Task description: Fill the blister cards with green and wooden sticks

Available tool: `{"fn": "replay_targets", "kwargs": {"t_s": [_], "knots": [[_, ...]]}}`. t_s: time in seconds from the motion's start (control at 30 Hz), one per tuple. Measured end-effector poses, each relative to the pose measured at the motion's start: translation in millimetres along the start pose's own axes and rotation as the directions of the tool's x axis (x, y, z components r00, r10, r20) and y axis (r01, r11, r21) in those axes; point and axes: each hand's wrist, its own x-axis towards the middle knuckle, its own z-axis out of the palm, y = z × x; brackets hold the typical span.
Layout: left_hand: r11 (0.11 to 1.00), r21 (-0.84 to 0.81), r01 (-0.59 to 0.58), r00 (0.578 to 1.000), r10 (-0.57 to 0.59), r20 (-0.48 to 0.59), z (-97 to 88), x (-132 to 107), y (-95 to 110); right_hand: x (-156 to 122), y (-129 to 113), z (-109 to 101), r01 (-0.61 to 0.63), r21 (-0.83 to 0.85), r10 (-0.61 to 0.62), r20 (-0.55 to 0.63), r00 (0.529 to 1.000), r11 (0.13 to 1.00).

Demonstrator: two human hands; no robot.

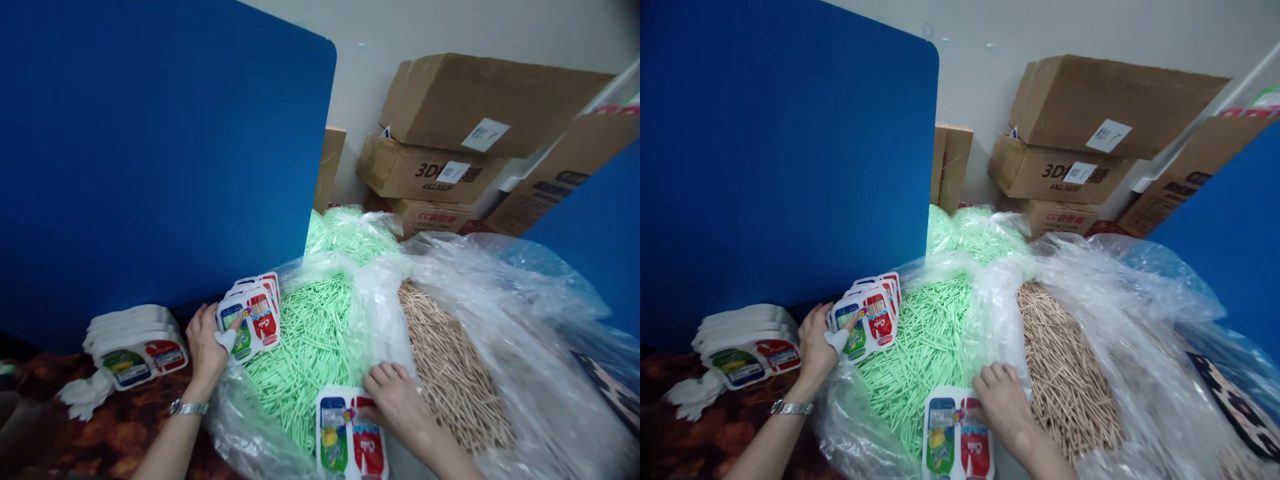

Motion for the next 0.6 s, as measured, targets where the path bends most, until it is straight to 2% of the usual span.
{"fn": "replay_targets", "kwargs": {"t_s": [0.1, 0.2, 0.27, 0.33, 0.37, 0.4, 0.47, 0.5, 0.6], "knots": [[1.000, -0.003, 0.025, 0.999, -0.025, 0.037, -4.4, 2.9, 3.3, 2.4, 1.1, -2.2, -0.004, 0.021, 0.004, -0.006, 1.000, 1.000], [0.998, -0.059, 0.018, 0.999, -0.020, -0.036, -16.6, -5.8, 21.5, 4.4, 3.5, -8.8, -0.025, 0.066, 0.027, -0.023, 0.999, 0.998], [0.985, -0.165, -0.051, 0.995, 0.036, -0.091, -24.7, -24.6, 41.2, 4.5, 5.8, -16.1, -0.044, 0.164, 0.053, -0.048, 0.997, 0.985], [0.930, -0.325, -0.171, 0.985, 0.170, -0.033, -30.0, -53.6, 64.8, 4.2, 7.1, -27.5, -0.071, 0.320, 0.104, -0.090, 0.990, 0.945], [0.888, -0.411, -0.205, 0.962, 0.260, 0.083, -31.2, -70.0, 77.0, 4.2, 6.8, -34.9, -0.082, 0.402, 0.137, -0.108, 0.985, 0.912], [0.864, -0.474, -0.171, 0.926, 0.305, 0.222, -31.4, -86.1, 88.8, 4.2, 5.6, -43.2, -0.092, 0.477, 0.167, -0.118, 0.979, 0.874], [0.829, -0.557, -0.044, 0.804, 0.360, 0.472, -29.3, -112.6, 110.2, 4.5, 0.7, -60.6, -0.100, 0.599, 0.197, -0.098, 0.976, 0.794], [0.807, -0.589, 0.038, 0.760, 0.359, 0.542, -27.4, -121.3, 119.2, 4.7, -2.9, -68.4, -0.099, 0.655, 0.189, -0.069, 0.980, 0.750], [0.683, -0.648, 0.336, 0.676, 0.305, 0.671, -22.9, -127.2, 140.2, 5.4, -14.6, -82.2, -0.059, 0.830, 0.057, 0.033, 0.998, 0.554]]}}
